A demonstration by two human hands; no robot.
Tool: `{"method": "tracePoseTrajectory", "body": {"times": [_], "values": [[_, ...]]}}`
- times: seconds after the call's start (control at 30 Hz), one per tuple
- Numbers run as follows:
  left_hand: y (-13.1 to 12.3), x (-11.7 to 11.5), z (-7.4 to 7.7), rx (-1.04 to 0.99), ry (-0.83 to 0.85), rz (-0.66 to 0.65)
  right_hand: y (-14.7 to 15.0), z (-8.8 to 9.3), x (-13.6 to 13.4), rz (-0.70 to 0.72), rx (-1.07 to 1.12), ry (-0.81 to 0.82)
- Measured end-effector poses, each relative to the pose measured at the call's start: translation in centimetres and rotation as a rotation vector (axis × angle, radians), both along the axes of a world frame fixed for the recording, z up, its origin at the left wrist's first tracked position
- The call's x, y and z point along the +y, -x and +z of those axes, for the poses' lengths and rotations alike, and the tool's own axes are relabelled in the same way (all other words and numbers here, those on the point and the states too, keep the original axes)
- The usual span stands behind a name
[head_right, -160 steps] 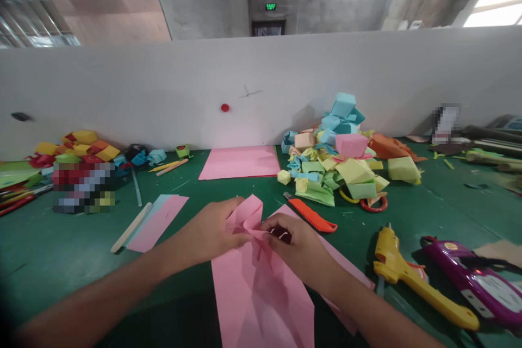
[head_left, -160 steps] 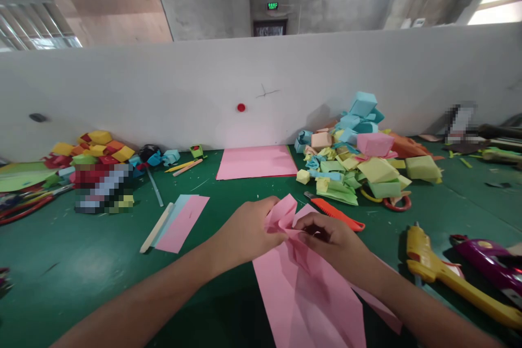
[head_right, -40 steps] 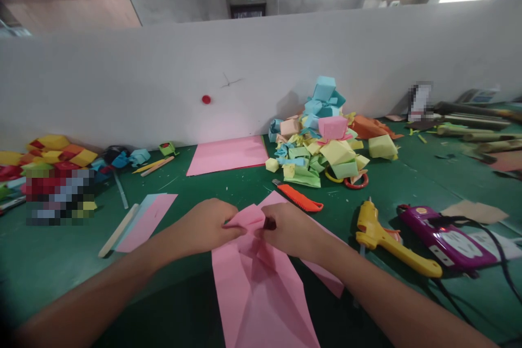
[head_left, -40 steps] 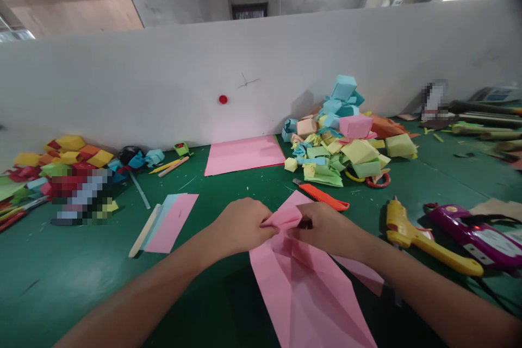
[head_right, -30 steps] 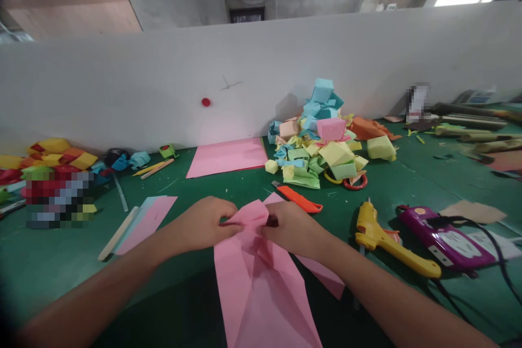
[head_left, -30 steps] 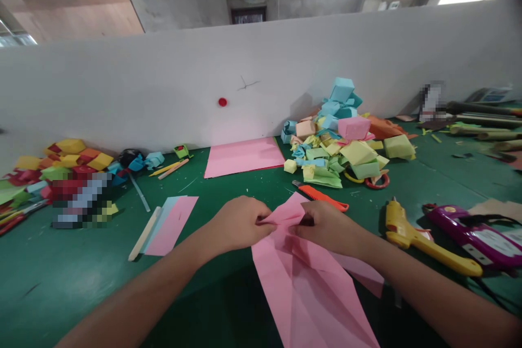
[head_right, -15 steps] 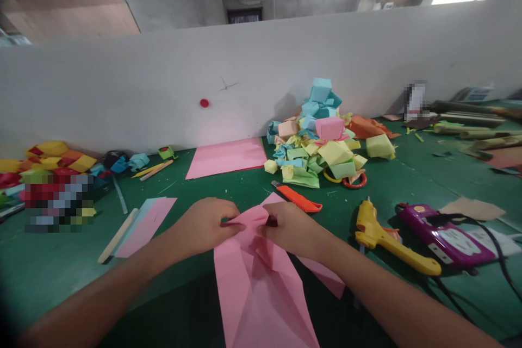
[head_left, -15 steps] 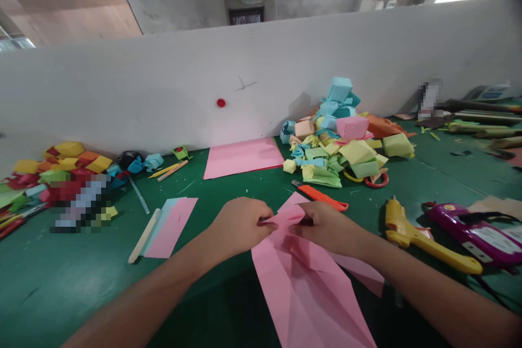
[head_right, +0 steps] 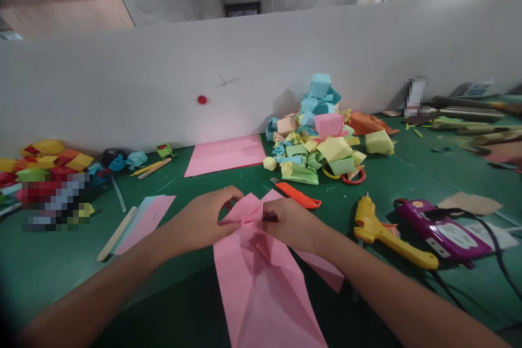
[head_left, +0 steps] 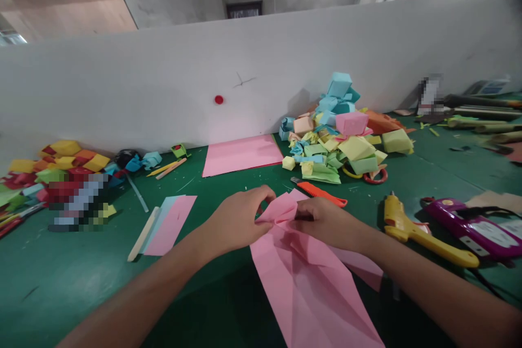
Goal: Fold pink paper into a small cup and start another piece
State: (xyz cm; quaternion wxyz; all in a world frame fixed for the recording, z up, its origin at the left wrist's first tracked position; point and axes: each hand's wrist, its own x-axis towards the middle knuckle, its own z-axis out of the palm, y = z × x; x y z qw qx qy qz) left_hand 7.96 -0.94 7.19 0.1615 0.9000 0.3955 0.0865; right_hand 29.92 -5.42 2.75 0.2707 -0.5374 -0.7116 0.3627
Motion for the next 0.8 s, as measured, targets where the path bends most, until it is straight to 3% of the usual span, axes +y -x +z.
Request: {"method": "tracePoseTrajectory", "body": {"times": [0.07,0.13,0.23,0.3,0.8], "values": [[0.11,-0.15,-0.12,-0.095,-0.011,-0.009,-0.08,-0.08,0.05,0.006,0.003,0.006],[0.14,-0.31,-0.23,-0.15,-0.082,-0.1,-0.14,-0.07,0.06,0.024,0.011,0.004],[0.06,-0.52,-0.29,-0.122,-0.189,-0.248,-0.19,0.04,0.04,0.042,0.02,-0.007],[-0.01,-0.57,-0.36,-0.083,-0.205,-0.277,-0.19,0.06,0.04,0.041,0.02,-0.005],[-0.46,-0.43,-0.85,-0.132,0.014,-0.161,-0.13,0.17,0.07,0.017,-0.02,0.009]]}}
